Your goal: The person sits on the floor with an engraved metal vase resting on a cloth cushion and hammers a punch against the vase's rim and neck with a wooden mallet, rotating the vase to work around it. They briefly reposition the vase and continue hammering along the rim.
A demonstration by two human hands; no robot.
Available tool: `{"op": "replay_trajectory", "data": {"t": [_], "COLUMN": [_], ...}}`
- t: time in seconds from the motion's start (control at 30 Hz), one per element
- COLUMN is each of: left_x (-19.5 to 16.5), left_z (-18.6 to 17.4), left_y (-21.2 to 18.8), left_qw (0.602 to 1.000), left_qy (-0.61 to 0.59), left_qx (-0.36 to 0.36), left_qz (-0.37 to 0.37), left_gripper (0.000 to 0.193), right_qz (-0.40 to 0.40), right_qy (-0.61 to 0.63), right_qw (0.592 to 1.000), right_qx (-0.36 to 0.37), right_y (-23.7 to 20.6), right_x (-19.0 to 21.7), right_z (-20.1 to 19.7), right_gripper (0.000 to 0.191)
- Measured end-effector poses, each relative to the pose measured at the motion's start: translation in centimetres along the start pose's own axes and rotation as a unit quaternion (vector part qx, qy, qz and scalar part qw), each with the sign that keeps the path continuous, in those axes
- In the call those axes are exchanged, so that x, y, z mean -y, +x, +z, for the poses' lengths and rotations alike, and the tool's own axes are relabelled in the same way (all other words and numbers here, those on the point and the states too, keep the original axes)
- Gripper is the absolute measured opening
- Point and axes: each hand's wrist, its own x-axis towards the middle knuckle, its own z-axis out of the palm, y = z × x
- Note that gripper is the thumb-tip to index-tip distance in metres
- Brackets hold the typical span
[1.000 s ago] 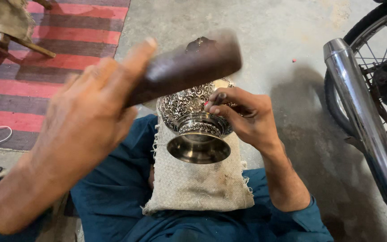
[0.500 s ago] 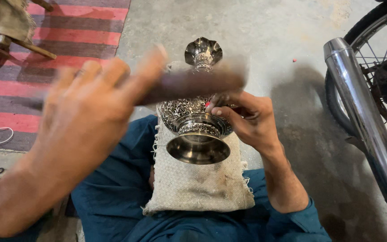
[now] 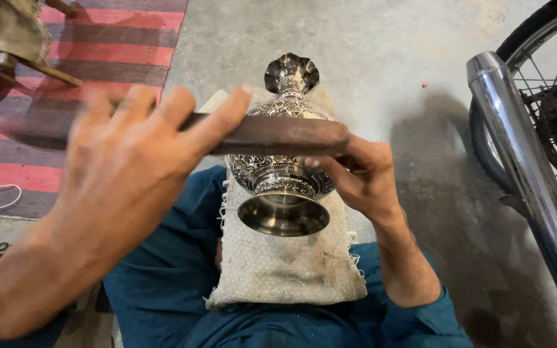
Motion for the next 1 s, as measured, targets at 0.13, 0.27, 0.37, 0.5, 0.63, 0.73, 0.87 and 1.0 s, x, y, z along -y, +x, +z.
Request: {"op": "replay_trajectory", "data": {"t": [0.13, 0.27, 0.37, 0.5, 0.63, 0.73, 0.87, 1.0], "left_x": [0.0, -0.5, -0.7, -0.9, -1.0, -1.5, -1.5, -1.3], "left_z": [-0.3, -0.3, -0.5, -0.4, -0.5, -0.5, -0.6, -0.5], "left_y": [0.3, 0.6, 0.7, 1.1, 1.4, 1.6, 1.8, 2.2], "left_qw": [0.994, 0.991, 0.999, 0.999, 0.993, 0.986, 1.000, 0.996], "left_qy": [-0.102, 0.134, 0.025, 0.034, -0.114, 0.162, 0.027, 0.077], "left_qx": [0.003, 0.010, 0.014, -0.012, -0.017, -0.021, -0.006, -0.019], "left_qz": [-0.032, 0.015, -0.015, 0.015, -0.009, 0.039, 0.006, 0.038], "left_gripper": [0.068, 0.056, 0.063, 0.056, 0.068, 0.048, 0.059, 0.053], "right_qz": [0.009, 0.033, -0.014, -0.016, -0.019, 0.004, -0.021, -0.025], "right_qy": [-0.009, -0.041, 0.032, -0.010, -0.006, -0.034, 0.007, 0.002], "right_qw": [1.000, 0.998, 0.999, 1.000, 0.999, 0.999, 0.999, 0.999], "right_qx": [-0.020, -0.023, -0.017, -0.024, -0.035, -0.039, -0.025, -0.029], "right_y": [-0.4, -0.4, -0.6, -1.1, -1.2, -1.2, -1.3, -1.7], "right_x": [0.1, -0.3, -0.5, -0.5, -0.6, -1.1, -1.9, -2.1], "right_z": [-0.1, -0.3, -0.3, -0.5, -0.7, -0.9, -1.2, -1.3], "right_gripper": [0.019, 0.021, 0.016, 0.015, 0.017, 0.017, 0.014, 0.011]}}
